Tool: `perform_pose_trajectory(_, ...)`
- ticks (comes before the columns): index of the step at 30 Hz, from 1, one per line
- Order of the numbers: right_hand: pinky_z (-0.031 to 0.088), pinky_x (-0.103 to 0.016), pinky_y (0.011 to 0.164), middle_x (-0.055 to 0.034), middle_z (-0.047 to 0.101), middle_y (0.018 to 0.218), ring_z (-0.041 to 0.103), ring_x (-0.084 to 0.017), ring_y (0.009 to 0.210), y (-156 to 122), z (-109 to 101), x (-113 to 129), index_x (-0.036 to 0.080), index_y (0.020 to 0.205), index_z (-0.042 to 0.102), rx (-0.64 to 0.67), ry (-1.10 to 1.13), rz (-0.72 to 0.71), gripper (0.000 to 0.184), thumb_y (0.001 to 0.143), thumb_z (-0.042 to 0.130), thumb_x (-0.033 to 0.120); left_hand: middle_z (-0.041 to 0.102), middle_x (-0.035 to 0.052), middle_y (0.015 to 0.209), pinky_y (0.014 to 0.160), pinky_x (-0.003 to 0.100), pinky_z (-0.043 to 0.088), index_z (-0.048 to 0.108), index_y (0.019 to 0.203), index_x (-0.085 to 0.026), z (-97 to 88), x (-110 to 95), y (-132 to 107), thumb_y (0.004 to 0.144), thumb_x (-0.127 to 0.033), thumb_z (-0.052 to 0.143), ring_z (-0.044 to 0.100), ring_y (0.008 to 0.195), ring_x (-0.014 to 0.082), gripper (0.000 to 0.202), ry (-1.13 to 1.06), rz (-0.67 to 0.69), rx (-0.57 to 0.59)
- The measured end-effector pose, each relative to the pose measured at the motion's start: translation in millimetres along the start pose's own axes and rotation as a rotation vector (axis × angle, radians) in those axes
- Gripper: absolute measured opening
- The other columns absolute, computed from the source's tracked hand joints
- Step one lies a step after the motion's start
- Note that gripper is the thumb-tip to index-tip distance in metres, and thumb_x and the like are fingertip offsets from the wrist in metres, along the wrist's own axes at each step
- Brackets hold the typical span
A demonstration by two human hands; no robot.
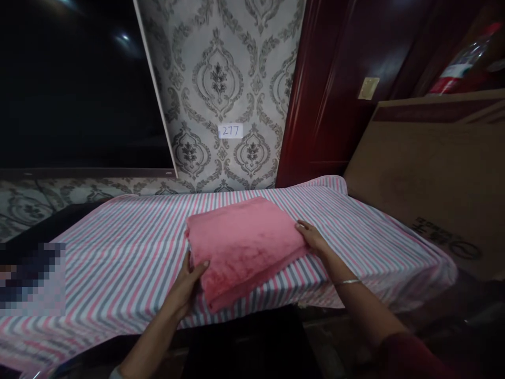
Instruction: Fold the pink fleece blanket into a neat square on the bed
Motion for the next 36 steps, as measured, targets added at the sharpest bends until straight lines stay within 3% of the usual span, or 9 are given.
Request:
perform_pose_trajectory(5, 0.039, -0.044, 0.112, -0.0106, 0.054, 0.145, 0.050, -0.029, 0.132, -68, -1, -24, 0.022, 0.132, 0.059, -0.359, 0.278, -0.085, 0.068, 0.070, 0.067, 0.048, 0.059, 0.0118, 0.143, 0.107, 0.042, 0.050, 0.037, 0.150, -0.034, 8.1, -7, -3, 0.063, -0.032, 0.090, 0.059, 0.127, 0.0306, 0.102, 0.001, 0.013, 0.002)
perform_pose_trajectory(9, 0.052, -0.044, 0.097, -0.0060, 0.068, 0.123, 0.065, -0.026, 0.111, -136, 24, -25, 0.028, 0.118, 0.065, -0.141, 0.692, 0.109, 0.057, 0.065, 0.080, 0.043, 0.060, 0.0094, 0.142, 0.105, 0.041, 0.052, 0.040, 0.148, -0.035, 25.4, -14, -7, 0.061, -0.030, 0.090, 0.058, 0.129, 0.0308, 0.100, -0.052, 0.037, -0.014)
perform_pose_trajectory(13, 0.056, -0.043, 0.086, -0.0071, 0.070, 0.120, 0.069, -0.026, 0.100, -174, 46, -10, 0.024, 0.105, 0.070, 0.141, 0.823, 0.291, 0.047, 0.065, 0.085, 0.044, 0.059, 0.0058, 0.144, 0.107, 0.041, 0.050, 0.040, 0.149, -0.038, 48.9, -20, -17, 0.065, -0.030, 0.086, 0.058, 0.130, 0.0289, 0.096, -0.108, 0.112, -0.046)
perform_pose_trajectory(19, 0.056, -0.043, 0.085, -0.0037, 0.074, 0.113, 0.071, -0.026, 0.096, -191, 39, -9, 0.027, 0.099, 0.070, 0.135, 0.906, 0.404, 0.050, 0.057, 0.092, 0.043, 0.054, 0.0037, 0.149, 0.111, 0.039, 0.046, 0.039, 0.150, -0.040, 60.4, -16, -43, 0.072, -0.036, 0.082, 0.056, 0.131, 0.0270, 0.089, -0.103, 0.109, -0.089)
perform_pose_trajectory(24, 0.056, -0.040, 0.084, -0.0062, 0.077, 0.093, 0.072, -0.025, 0.086, -193, 48, -9, 0.021, 0.094, 0.073, 0.325, 0.926, 0.491, 0.045, 0.064, 0.087, 0.051, 0.050, 0.0027, 0.153, 0.114, 0.038, 0.042, 0.033, 0.152, -0.043, 64.8, -18, -55, 0.073, -0.039, 0.081, 0.052, 0.135, 0.0272, 0.093, -0.078, 0.110, -0.092)
perform_pose_trajectory(28, 0.051, -0.039, 0.101, -0.0043, 0.076, 0.108, 0.067, -0.025, 0.111, -178, 64, 5, 0.024, 0.106, 0.072, 0.182, 1.034, 0.384, 0.048, 0.068, 0.085, 0.049, 0.037, 0.0013, 0.161, 0.116, 0.038, 0.040, 0.023, 0.155, -0.043, 67.0, 9, -67, 0.077, -0.048, 0.077, 0.039, 0.145, 0.0273, 0.095, 0.053, 0.102, -0.118)
perform_pose_trajectory(31, 0.047, -0.040, 0.108, -0.0048, 0.072, 0.123, 0.059, -0.025, 0.126, -171, 71, 9, 0.024, 0.124, 0.065, 0.095, 1.001, 0.295, 0.065, 0.067, 0.087, 0.044, 0.037, 0.0044, 0.161, 0.116, 0.039, 0.039, 0.025, 0.155, -0.037, 50.3, 42, -73, 0.075, -0.055, 0.076, 0.035, 0.147, 0.0280, 0.097, 0.171, 0.071, -0.148)
perform_pose_trajectory(33, 0.047, -0.041, 0.108, -0.0050, 0.069, 0.128, 0.059, -0.027, 0.126, -170, 72, 7, 0.026, 0.134, 0.058, 0.077, 0.911, 0.242, 0.077, 0.065, 0.089, 0.040, 0.051, 0.0071, 0.152, 0.107, 0.042, 0.049, 0.030, 0.153, -0.037, 30.2, 57, -73, 0.070, -0.057, 0.079, 0.050, 0.137, 0.0308, 0.098, 0.189, 0.035, -0.150)
perform_pose_trajectory(36, 0.048, -0.040, 0.106, -0.0046, 0.068, 0.130, 0.060, -0.026, 0.125, -172, 71, 2, 0.027, 0.140, 0.053, 0.068, 0.808, 0.180, 0.084, 0.064, 0.088, 0.037, 0.076, 0.0067, 0.104, 0.071, 0.043, 0.061, 0.050, 0.140, -0.037, -3.6, 51, -63, 0.067, -0.060, 0.078, 0.073, 0.086, 0.0308, 0.081, 0.219, -0.001, -0.102)
Point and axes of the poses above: each hand's wrist, its own y-axis towards the middle knuckle, its own z-axis out of the palm, x = y × z, the point moved 1 cm from there along y, towards the middle knuckle
